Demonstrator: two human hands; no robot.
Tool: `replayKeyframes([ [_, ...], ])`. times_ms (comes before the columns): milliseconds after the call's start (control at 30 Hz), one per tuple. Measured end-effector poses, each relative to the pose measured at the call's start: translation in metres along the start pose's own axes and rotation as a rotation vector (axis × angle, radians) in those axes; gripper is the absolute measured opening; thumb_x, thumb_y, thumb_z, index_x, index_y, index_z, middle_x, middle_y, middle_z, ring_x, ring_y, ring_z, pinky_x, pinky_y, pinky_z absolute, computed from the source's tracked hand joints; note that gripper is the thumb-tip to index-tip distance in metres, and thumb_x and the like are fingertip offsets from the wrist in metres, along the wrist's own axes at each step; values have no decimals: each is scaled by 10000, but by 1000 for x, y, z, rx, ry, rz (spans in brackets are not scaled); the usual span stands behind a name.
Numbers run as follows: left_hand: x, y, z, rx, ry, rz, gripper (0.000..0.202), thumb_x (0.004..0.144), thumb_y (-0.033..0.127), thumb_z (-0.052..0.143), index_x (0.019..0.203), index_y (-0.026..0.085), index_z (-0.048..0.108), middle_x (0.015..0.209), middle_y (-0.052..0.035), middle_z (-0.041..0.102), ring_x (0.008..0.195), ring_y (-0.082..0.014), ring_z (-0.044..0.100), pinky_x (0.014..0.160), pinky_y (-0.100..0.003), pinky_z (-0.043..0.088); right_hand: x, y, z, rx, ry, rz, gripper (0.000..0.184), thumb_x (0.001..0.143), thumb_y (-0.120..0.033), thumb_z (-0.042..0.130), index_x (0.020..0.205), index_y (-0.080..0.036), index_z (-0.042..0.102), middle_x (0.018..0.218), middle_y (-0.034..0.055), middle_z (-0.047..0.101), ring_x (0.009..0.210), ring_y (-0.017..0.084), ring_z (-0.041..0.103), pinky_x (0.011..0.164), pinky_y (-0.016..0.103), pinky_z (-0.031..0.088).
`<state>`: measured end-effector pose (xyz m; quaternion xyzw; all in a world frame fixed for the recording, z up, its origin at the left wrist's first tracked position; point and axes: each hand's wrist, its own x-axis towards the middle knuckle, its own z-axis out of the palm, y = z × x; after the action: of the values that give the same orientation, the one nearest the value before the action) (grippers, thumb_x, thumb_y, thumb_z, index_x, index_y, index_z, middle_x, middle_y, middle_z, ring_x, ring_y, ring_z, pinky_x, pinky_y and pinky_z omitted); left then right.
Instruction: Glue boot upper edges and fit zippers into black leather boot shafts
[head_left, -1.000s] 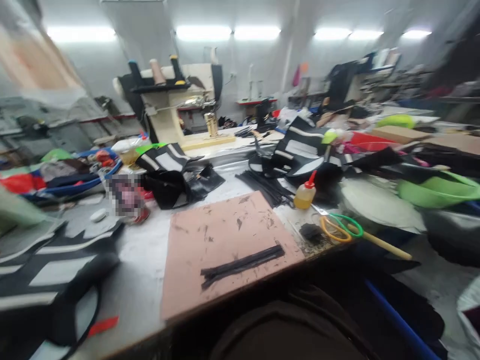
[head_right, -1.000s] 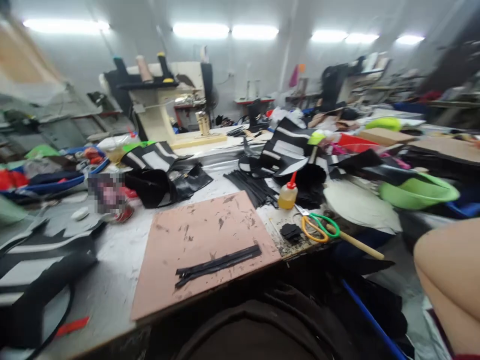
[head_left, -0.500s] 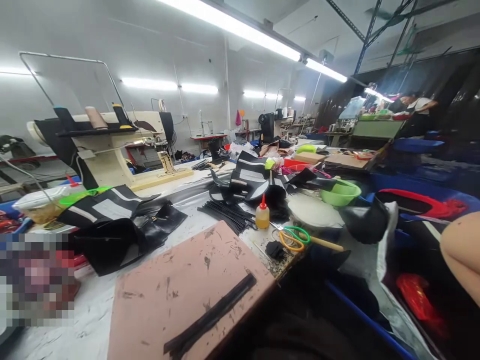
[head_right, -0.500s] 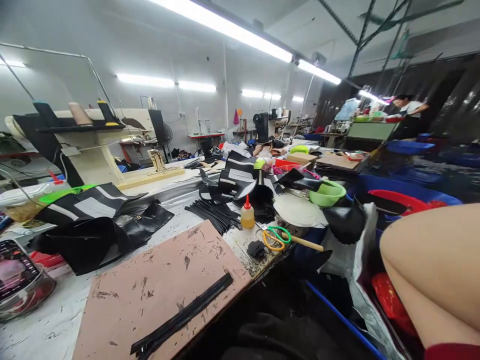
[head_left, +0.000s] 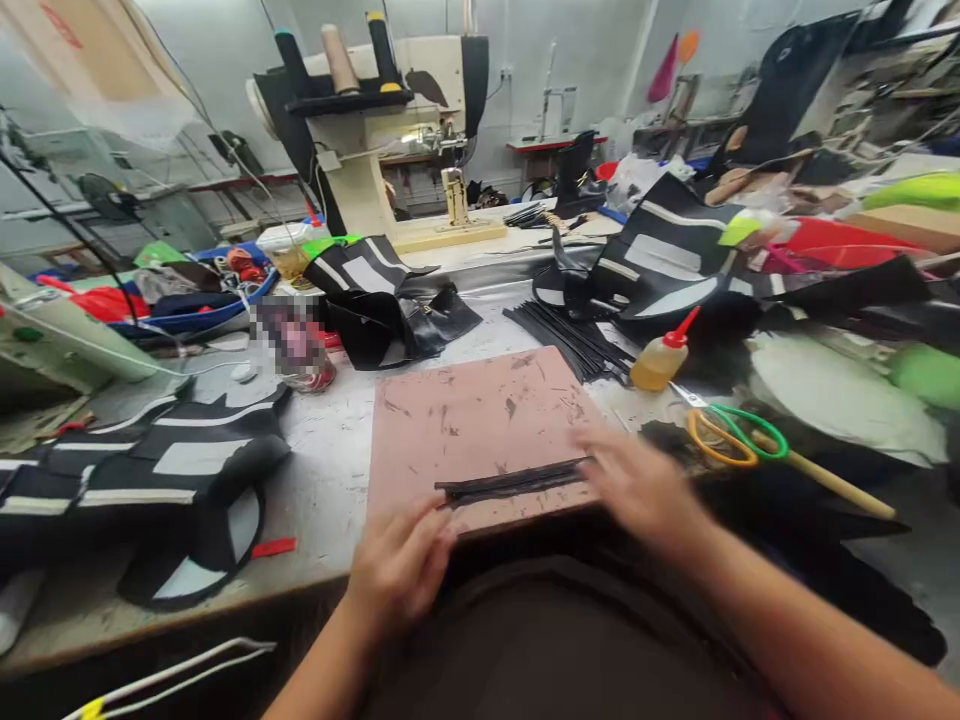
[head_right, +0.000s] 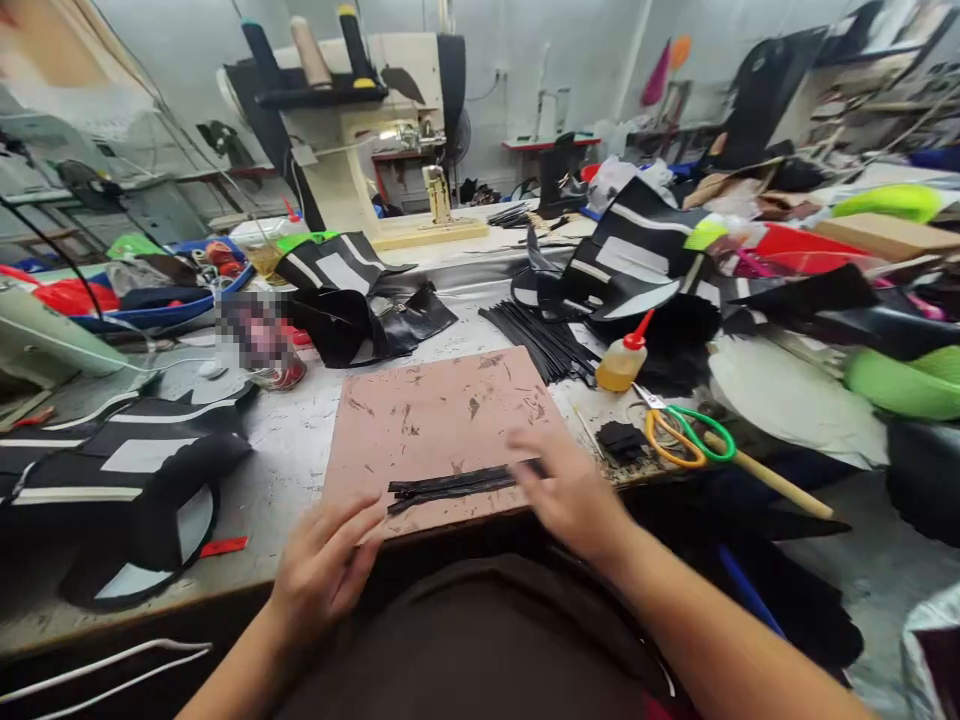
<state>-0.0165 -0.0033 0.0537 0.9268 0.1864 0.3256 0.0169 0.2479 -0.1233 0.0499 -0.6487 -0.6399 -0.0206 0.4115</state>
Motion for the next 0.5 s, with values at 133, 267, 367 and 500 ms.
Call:
replayKeyframes([
  [133, -4, -10, 37, 155, -153, -231, 162, 837, 183, 444, 809, 159, 601, 767, -60, 609, 736, -188, 557, 661, -309, 461, -4, -5, 69, 14, -237, -303, 245, 845, -171, 424, 1023, -147, 590, 1044, 109, 636, 941, 212, 580, 816, 371, 485],
  [267, -6, -6, 54, 142, -234, -433, 186, 842, 230, 454, 738, 178, 599, 737, -46, 594, 739, -197, 538, 671, -319, 435, -10, -14, 95, 6, -328, -401, 322, 814, -156, 442, 1114, -119, 554, 1121, 125, 600, 966, 227, 548, 816, 386, 461],
  [367, 1, -2, 56, 31, -267, -603, 162, 815, 255, 512, 682, 174, 560, 714, -28, 578, 733, -184, 524, 674, -310, 420, -6, -17, 97, -18, -352, -396, 337, 816, -166, 442, 1133, -115, 544, 1105, 124, 604, 946, 231, 537, 798, 384, 455],
  [500, 10, 5, 59, -76, -297, -753, 158, 795, 244, 539, 654, 175, 526, 696, -11, 563, 725, -170, 515, 688, -307, 399, -5, -19, 98, -18, -344, -377, 345, 835, -170, 404, 1142, -80, 531, 1034, 136, 610, 906, 230, 531, 780, 376, 456],
])
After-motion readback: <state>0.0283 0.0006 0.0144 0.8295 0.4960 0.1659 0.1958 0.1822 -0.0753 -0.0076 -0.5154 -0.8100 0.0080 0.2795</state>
